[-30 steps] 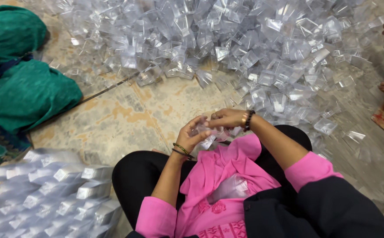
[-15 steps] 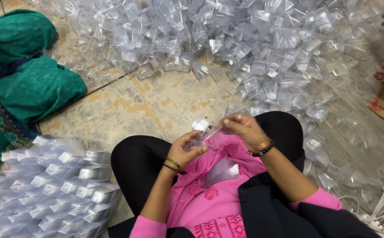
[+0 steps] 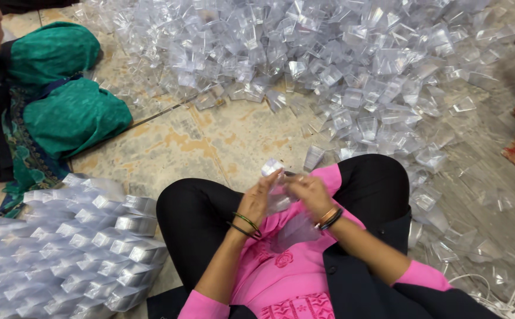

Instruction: The person sits cross-legged on the floor among large piles of small clear plastic cups. They pick up cups one at a time, press each into an open cup to nest it, and build up stacks, setting completed stacks aside with the growing pile of finished stacks.

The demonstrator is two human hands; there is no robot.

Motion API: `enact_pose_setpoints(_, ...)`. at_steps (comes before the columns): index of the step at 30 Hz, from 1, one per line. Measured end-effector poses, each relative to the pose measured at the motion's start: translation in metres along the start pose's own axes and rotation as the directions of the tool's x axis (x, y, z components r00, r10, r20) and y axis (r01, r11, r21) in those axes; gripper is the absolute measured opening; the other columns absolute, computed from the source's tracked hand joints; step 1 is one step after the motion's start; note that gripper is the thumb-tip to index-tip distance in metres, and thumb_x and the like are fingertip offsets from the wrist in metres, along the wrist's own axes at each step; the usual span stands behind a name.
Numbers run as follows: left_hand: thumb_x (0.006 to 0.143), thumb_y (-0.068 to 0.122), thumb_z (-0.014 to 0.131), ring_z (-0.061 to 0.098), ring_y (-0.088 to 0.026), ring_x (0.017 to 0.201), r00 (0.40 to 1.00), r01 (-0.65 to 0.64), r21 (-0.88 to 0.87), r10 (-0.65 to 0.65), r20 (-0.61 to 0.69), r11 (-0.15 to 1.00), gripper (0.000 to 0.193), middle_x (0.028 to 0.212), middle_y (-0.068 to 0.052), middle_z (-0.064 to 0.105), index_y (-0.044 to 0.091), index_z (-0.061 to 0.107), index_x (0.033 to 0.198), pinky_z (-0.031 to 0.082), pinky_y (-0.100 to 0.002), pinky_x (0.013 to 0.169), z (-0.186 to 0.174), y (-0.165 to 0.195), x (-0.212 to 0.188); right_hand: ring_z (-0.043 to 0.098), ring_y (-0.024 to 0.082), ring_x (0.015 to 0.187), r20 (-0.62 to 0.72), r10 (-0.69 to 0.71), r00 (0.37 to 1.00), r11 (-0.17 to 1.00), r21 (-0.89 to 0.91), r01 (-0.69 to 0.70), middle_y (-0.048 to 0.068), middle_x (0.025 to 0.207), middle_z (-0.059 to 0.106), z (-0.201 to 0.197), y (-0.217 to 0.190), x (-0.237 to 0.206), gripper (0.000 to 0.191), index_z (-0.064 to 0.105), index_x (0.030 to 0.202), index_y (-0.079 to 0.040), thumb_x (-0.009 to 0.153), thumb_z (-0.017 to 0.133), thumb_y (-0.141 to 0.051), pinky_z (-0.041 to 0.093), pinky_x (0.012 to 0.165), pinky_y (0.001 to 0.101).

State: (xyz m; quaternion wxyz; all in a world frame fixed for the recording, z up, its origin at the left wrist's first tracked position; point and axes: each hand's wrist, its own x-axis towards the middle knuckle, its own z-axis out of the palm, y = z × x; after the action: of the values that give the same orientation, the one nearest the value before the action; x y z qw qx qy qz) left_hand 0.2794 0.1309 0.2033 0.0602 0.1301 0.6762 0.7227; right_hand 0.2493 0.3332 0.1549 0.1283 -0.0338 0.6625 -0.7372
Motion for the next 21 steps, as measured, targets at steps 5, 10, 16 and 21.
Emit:
enact_pose_setpoints(5, 0.102, 0.059, 0.028, 0.068, -0.025, 0.111, 0.949, 0.296, -0.386, -0.316, 0.010, 0.874, 0.075, 0.132, -0.013, 0.063, 0.000, 0.056, 0.139, 0.066, -0.046, 0.081, 0.008, 0.007, 0.005, 0.066, 0.013, 0.098, -0.015, -0.053, 0.999, 0.965, -0.258, 0.047, 0.010, 0.106, 0.072, 0.012, -0.013, -0.011, 0.031, 0.075, 0.115, 0.001, 0.102, 0.056, -0.019, 0.051, 0.089, 0.0286)
enact_pose_setpoints(10, 0.098, 0.065, 0.025, 0.071, -0.029, 0.105, 0.857, 0.384, -0.605, -0.513, -0.047, 0.698, 0.077, 0.125, -0.014, 0.066, 0.005, 0.054, 0.137, 0.065, -0.047, 0.080, -0.006, 0.001, 0.012, 0.065, 0.016, 0.115, -0.009, -0.321, 0.947, 0.900, -0.314, 0.302, 0.009, 0.123, 0.071, 0.021, -0.062, -0.036, 0.032, 0.066, 0.127, -0.004, 0.103, 0.056, -0.022, 0.049, 0.100, 0.0295)
enact_pose_setpoints(16, 0.105, 0.073, 0.024, 0.070, -0.026, 0.105, 0.867, 0.443, -0.794, -0.425, 0.262, 0.416, 0.089, 0.123, -0.016, 0.068, 0.001, 0.055, 0.145, 0.061, -0.039, 0.087, -0.017, -0.011, 0.017, 0.067, 0.017, 0.114, 0.262, -0.389, 0.883, 0.797, -0.385, 0.465, 0.008, 0.118, 0.073, 0.029, -0.070, -0.031, 0.032, 0.069, 0.121, -0.002, 0.093, 0.078, -0.013, 0.050, 0.102, 0.0316)
enact_pose_setpoints(21, 0.098, 0.038, 0.054, 0.064, -0.020, 0.120, 0.954, 0.268, -0.536, -0.297, 0.034, 0.801, 0.056, 0.136, -0.008, 0.062, 0.021, 0.040, 0.150, 0.057, -0.039, 0.099, -0.015, -0.016, 0.019, 0.063, 0.012, 0.110, 0.266, -0.108, 0.958, 0.983, -0.112, 0.142, 0.004, 0.118, 0.073, 0.019, -0.057, -0.008, 0.036, 0.067, 0.126, -0.001, 0.095, 0.073, -0.017, 0.050, 0.100, 0.0324)
